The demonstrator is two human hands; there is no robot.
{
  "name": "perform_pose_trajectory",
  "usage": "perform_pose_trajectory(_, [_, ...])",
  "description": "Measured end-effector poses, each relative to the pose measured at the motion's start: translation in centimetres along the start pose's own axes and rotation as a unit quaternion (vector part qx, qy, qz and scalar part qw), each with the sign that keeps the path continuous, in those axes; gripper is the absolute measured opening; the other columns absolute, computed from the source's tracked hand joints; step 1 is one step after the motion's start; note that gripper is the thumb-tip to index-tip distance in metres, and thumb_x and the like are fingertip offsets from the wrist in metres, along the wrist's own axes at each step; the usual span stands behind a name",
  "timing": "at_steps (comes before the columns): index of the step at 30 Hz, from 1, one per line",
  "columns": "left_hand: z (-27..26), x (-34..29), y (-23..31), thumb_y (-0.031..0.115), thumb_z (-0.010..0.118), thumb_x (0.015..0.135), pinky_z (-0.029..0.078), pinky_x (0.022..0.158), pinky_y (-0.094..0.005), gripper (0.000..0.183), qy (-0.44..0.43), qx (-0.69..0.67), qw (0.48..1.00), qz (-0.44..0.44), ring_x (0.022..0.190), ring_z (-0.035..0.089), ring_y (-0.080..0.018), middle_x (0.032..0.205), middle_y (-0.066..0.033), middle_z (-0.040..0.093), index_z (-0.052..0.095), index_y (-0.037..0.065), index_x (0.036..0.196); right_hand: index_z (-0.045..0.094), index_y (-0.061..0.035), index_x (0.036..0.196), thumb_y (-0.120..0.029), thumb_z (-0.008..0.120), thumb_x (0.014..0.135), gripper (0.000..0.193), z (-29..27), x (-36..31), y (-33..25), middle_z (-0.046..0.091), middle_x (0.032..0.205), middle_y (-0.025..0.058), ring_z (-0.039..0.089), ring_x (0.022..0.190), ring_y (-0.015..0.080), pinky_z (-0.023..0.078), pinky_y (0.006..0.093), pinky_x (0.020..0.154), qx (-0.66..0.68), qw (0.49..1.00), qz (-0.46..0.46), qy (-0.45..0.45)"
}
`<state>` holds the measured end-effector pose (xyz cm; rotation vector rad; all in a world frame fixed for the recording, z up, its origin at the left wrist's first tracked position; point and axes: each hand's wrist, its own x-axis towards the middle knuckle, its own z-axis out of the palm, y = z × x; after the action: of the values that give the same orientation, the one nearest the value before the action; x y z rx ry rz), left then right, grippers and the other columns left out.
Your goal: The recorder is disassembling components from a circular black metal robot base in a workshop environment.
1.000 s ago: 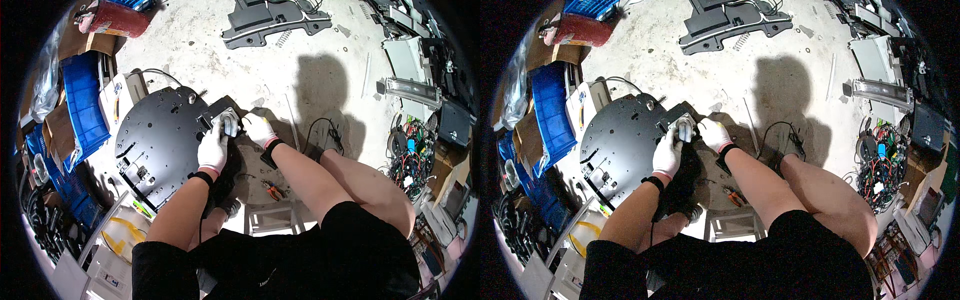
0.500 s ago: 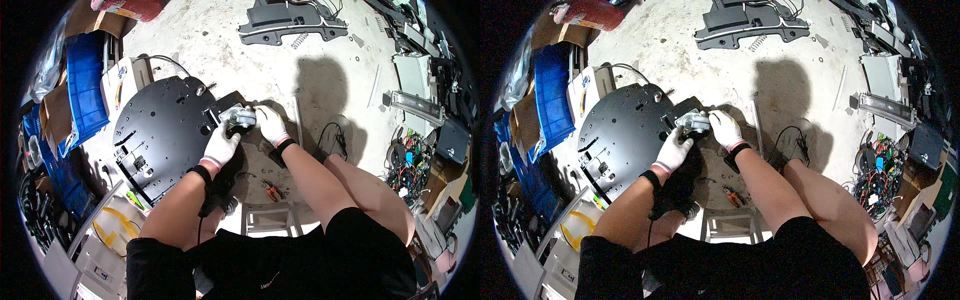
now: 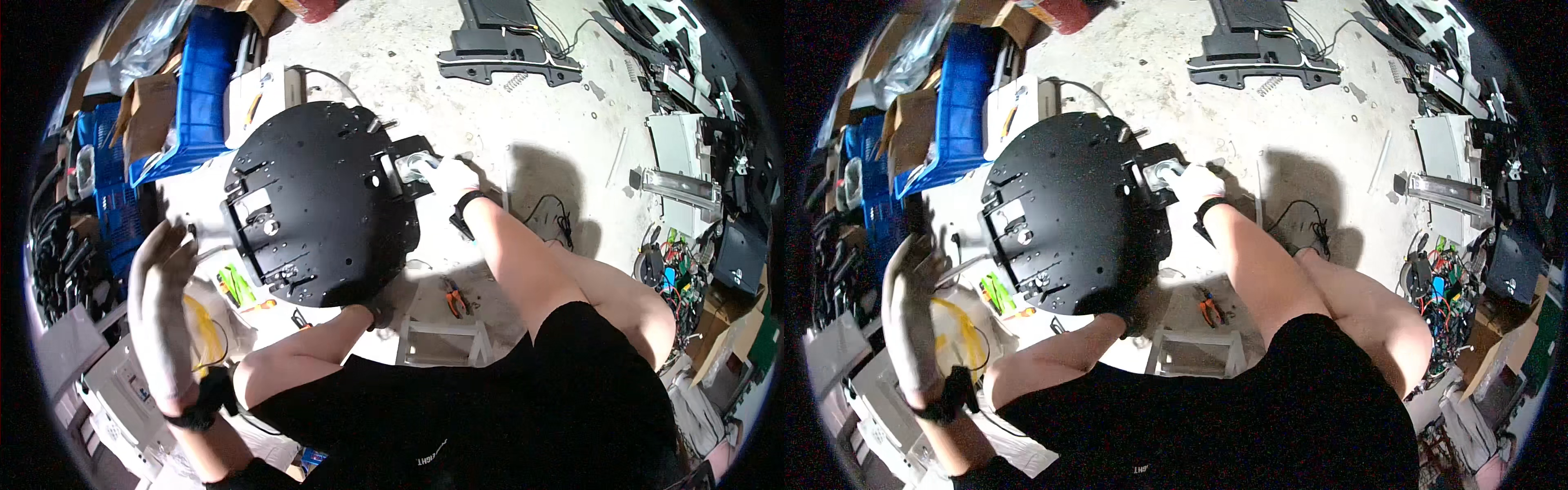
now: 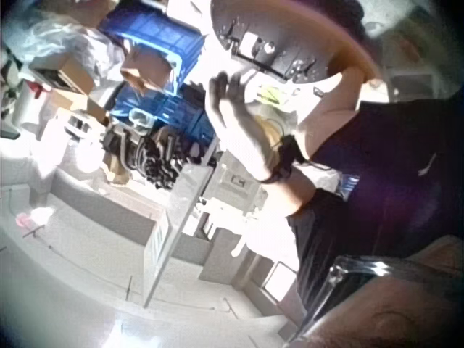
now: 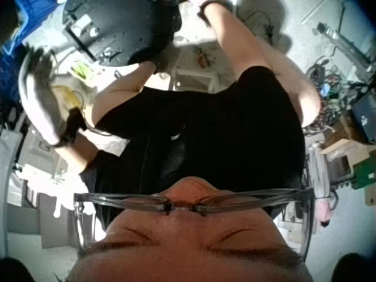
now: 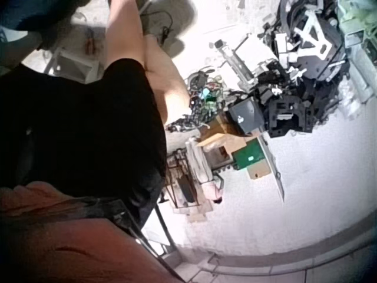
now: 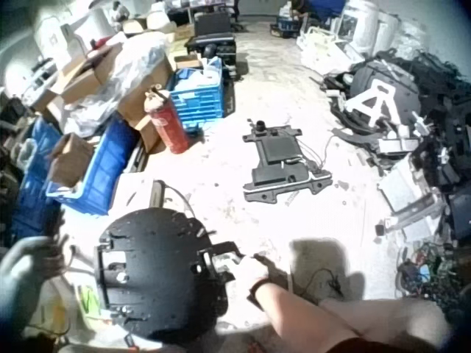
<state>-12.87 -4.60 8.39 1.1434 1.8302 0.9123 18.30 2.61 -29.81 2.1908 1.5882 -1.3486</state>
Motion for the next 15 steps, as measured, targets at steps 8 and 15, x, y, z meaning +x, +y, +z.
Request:
perform_pose_trajectory(8, [-33.9, -37.3, 7.3, 0.037, 0.042, 0.109, 0.039, 0.116, -0.0394, 0.054, 0.438, 0.114, 0.883, -0.126, 0.132, 0.053, -0.0269, 0.148, -0.0127, 0.053, 0.042, 0.005, 0.153, 0.065, 0.0027, 0.124, -0.054, 0.059, 0.095, 0.064, 2.3, 4.2, 4.8, 0.067, 0.124, 0.0283, 0.065, 0.115, 0.0409, 0.051, 0.0460, 0.099, -0.021, 0.989, -0.131, 0.073])
perform_pose_trajectory(15, [-43.1, -59.6, 6.1, 0.033, 0.045, 0.108, 0.037, 0.118, -0.0397, 0.053, 0.426, 0.059, 0.902, -0.027, 0.137, 0.050, -0.0289, 0.150, -0.0150, 0.052, 0.045, 0.000, 0.150, 0.071, 0.0010, 0.117, -0.056, 0.052, 0.094, 0.064, -7.2, 3.2, 5.3, 0.069, 0.117, 0.0289, 0.065, 0.115, 0.0412, 0.051, 0.0475, 0.100, -0.088, 0.986, -0.139, 0.033])
